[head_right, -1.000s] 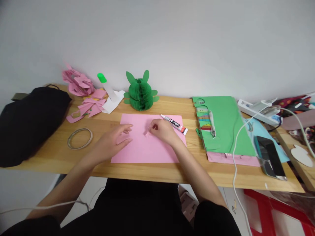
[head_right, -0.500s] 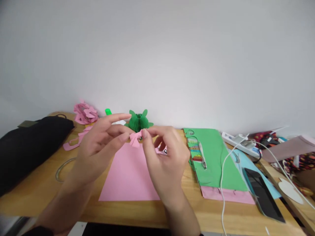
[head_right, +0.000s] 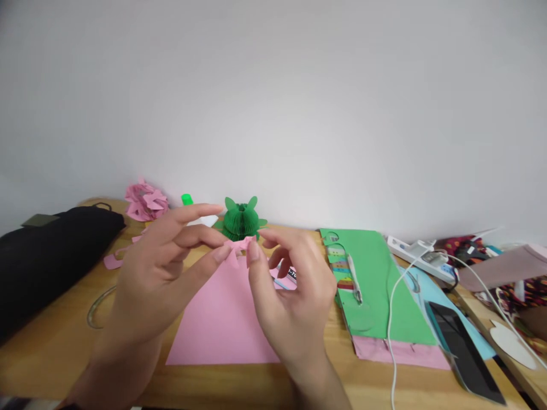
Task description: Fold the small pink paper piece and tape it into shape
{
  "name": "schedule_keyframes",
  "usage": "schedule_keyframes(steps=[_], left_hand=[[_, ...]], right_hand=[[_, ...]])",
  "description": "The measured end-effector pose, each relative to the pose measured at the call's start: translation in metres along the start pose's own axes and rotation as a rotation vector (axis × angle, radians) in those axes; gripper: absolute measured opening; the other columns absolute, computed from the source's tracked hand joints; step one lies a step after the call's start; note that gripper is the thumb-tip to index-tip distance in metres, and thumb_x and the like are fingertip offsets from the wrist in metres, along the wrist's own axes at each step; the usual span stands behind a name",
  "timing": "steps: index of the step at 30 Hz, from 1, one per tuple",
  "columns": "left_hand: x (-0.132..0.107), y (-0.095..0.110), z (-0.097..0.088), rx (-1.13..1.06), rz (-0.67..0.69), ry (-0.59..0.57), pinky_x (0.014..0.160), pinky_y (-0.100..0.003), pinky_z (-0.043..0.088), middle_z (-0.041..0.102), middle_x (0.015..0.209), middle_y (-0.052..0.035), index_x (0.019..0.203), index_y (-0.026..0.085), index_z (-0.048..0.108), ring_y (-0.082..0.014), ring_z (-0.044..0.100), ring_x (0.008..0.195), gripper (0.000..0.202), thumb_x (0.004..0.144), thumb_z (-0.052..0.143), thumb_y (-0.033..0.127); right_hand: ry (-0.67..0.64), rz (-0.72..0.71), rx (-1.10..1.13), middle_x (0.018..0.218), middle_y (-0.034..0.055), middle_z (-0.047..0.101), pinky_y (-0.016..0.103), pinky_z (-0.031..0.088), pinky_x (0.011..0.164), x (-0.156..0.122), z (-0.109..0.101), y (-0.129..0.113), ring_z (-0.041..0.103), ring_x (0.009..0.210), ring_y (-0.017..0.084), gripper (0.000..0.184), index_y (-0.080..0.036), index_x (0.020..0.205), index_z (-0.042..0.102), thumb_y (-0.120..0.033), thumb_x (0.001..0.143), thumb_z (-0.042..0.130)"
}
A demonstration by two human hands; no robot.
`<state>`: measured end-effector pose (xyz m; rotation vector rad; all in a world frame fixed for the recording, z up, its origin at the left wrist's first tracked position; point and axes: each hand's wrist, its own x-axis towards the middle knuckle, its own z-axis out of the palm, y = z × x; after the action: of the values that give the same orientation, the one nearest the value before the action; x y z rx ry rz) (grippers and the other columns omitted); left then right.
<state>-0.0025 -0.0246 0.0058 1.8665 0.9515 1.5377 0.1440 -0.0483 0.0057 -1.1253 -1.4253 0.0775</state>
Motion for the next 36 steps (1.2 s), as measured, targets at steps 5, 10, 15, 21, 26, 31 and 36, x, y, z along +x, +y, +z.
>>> schedule_keyframes(steps=[5, 10, 15, 21, 26, 31, 36], left_hand=[[-0.0020, 0.0006, -0.0030, 0.053, 0.040, 0.011, 0.088, -0.029, 0.054, 0.069, 0.116, 0.0010, 0.090, 0.024, 0.066, -0.0133, 0.068, 0.090, 0.005, 0.090, 0.063, 0.020], [-0.0014, 0.0013, -0.0058, 0.045, 0.019, -0.049, 0.098, -0.034, 0.048, 0.068, 0.121, 0.0039, 0.089, 0.029, 0.069, -0.0164, 0.066, 0.101, 0.008, 0.090, 0.064, 0.022], [-0.0011, 0.0024, -0.0061, -0.073, -0.052, -0.111, 0.096, -0.034, 0.047, 0.075, 0.085, 0.0054, 0.118, 0.034, 0.062, -0.0167, 0.069, 0.091, 0.030, 0.090, 0.064, 0.024], [-0.0012, 0.0029, -0.0075, -0.105, -0.061, -0.107, 0.086, -0.034, 0.051, 0.073, 0.080, 0.0047, 0.120, 0.034, 0.060, -0.0181, 0.069, 0.079, 0.030, 0.092, 0.060, 0.023], [-0.0016, 0.0032, -0.0052, -0.123, -0.062, -0.089, 0.086, -0.034, 0.052, 0.073, 0.083, 0.0045, 0.115, 0.031, 0.061, -0.0170, 0.068, 0.080, 0.028, 0.089, 0.064, 0.022], [-0.0018, 0.0034, -0.0043, -0.187, -0.062, -0.102, 0.086, -0.030, 0.052, 0.071, 0.083, 0.0067, 0.121, 0.032, 0.057, -0.0134, 0.068, 0.081, 0.036, 0.088, 0.065, 0.018], [-0.0005, 0.0034, -0.0045, -0.178, -0.051, -0.090, 0.088, -0.026, 0.051, 0.071, 0.086, 0.0077, 0.118, 0.031, 0.059, -0.0107, 0.068, 0.083, 0.034, 0.088, 0.066, 0.016]], right_hand=[[-0.176, 0.051, 0.149, 0.082, -0.0039, 0.066, 0.023, 0.046, 0.055, 0.0021, -0.0055, 0.0012, 0.058, 0.066, 0.009, 0.011, -0.026, 0.092, 0.067, -0.017, 0.088, 0.063], [-0.203, 0.127, 0.233, 0.075, -0.0054, 0.063, 0.021, 0.045, 0.054, 0.0033, -0.0073, -0.0003, 0.056, 0.063, 0.007, 0.010, -0.026, 0.088, 0.067, -0.018, 0.089, 0.063], [-0.207, 0.191, 0.288, 0.066, -0.0059, 0.057, 0.021, 0.044, 0.054, 0.0023, -0.0080, -0.0005, 0.055, 0.061, 0.008, 0.012, -0.025, 0.081, 0.066, -0.019, 0.090, 0.062], [-0.156, 0.202, 0.272, 0.067, -0.0046, 0.057, 0.024, 0.046, 0.057, 0.0005, -0.0101, 0.0025, 0.055, 0.063, 0.010, 0.010, -0.024, 0.081, 0.066, -0.019, 0.090, 0.062], [-0.149, 0.201, 0.262, 0.066, -0.0041, 0.057, 0.024, 0.045, 0.056, 0.0002, -0.0103, 0.0019, 0.054, 0.061, 0.010, 0.010, -0.024, 0.080, 0.066, -0.020, 0.089, 0.062], [-0.162, 0.202, 0.259, 0.067, -0.0038, 0.059, 0.024, 0.045, 0.055, 0.0010, -0.0109, 0.0013, 0.054, 0.061, 0.010, 0.010, -0.024, 0.080, 0.065, -0.020, 0.089, 0.062], [-0.169, 0.211, 0.280, 0.066, -0.0050, 0.057, 0.023, 0.044, 0.056, 0.0016, -0.0107, 0.0016, 0.052, 0.061, 0.009, 0.009, -0.024, 0.080, 0.066, -0.021, 0.089, 0.063]])
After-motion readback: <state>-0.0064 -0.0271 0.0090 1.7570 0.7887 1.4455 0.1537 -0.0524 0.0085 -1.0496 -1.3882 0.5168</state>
